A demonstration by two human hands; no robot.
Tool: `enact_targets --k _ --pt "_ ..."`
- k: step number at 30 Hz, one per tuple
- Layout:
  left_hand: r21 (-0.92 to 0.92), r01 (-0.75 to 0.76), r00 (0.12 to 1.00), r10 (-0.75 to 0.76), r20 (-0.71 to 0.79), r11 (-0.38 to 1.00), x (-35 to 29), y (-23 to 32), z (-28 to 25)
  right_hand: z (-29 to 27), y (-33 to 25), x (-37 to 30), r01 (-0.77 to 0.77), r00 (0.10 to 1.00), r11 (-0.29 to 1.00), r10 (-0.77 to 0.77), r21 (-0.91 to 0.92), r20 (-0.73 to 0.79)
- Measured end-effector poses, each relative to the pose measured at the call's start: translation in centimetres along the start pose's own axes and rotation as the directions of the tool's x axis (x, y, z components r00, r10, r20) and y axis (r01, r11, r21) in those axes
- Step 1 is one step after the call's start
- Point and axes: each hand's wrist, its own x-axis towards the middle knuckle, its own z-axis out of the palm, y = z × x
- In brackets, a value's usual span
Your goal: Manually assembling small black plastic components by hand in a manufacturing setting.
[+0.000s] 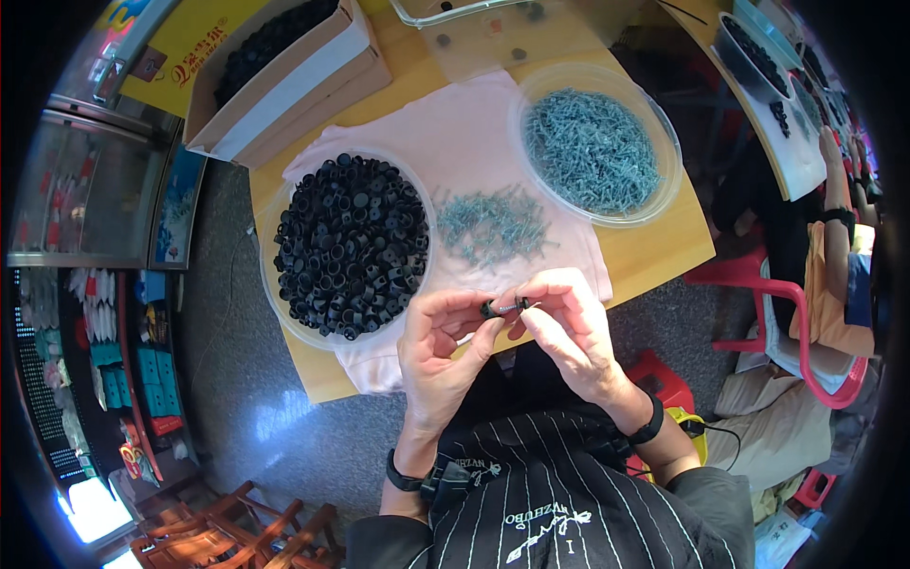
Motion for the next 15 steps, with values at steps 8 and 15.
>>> enact_targets --k 8,15 --pt "0.151 -0.215 0.976 0.205 0.078 0.965 -0.19 -0.76 -0.32 -0.08 -0.23 0.13 -0.095 0.995 0.937 0.099 0.337 0.004" --pt "0.247 -0.219 0.975 0.206 0.078 0.944 -0.15 -0.72 -0.98 -0.43 -0.78 0.38 -0.214 0.975 0.886 0.222 0.412 0.028"
